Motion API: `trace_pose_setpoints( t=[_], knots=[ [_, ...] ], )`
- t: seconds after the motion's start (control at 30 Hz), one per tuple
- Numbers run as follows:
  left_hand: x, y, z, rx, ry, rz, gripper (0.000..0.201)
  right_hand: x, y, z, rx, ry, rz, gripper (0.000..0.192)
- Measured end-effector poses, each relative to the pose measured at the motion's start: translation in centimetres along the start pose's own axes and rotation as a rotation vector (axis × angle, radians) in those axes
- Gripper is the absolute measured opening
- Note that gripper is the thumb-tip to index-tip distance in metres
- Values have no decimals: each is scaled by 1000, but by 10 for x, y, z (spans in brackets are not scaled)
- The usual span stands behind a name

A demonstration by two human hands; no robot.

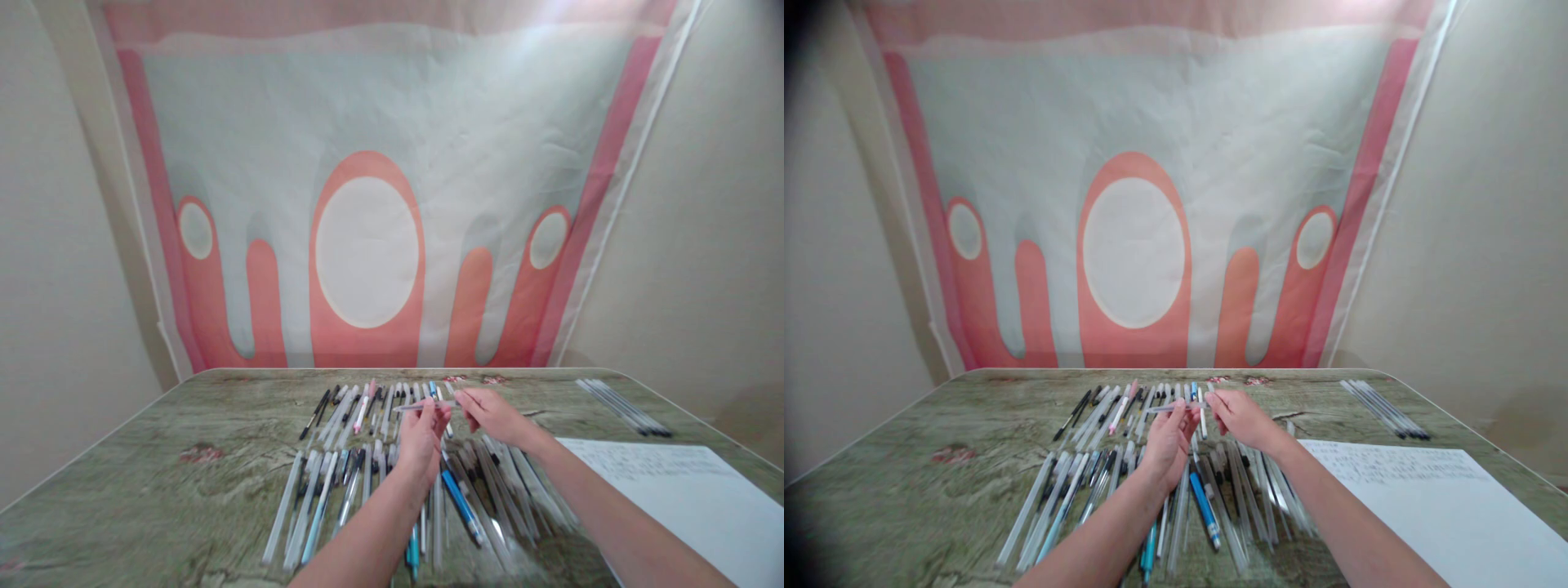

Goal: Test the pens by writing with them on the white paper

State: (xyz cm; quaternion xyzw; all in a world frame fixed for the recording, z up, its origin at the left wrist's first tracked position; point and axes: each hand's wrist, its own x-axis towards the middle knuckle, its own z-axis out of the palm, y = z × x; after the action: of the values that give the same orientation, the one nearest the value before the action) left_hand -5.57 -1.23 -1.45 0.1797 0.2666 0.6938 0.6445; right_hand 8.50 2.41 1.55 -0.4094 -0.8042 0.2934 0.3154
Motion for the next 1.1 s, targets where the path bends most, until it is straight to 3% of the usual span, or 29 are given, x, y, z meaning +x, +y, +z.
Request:
trace_pose_setpoints(
  t=[0.13,0.3,0.43,0.7,0.87,1.0,1.1],
  knots=[
    [-2,1,3,-1,5,2,6,1,3,1,252,-102,157,50],
    [-1,3,3,-39,19,-6,7,-1,-4,-7,217,-76,5,35],
    [-1,7,4,-37,8,0,4,-1,-7,-8,169,-56,-51,33],
    [-3,10,11,-11,4,-20,6,3,-6,5,490,-101,111,40],
    [0,12,17,12,21,-61,17,6,-5,4,544,-64,183,44],
    [-5,12,26,-31,92,-172,18,1,-16,-11,361,-3,15,36],
    [-14,8,33,-29,14,-203,15,-6,-31,-20,174,-3,-180,53]
  ],
)
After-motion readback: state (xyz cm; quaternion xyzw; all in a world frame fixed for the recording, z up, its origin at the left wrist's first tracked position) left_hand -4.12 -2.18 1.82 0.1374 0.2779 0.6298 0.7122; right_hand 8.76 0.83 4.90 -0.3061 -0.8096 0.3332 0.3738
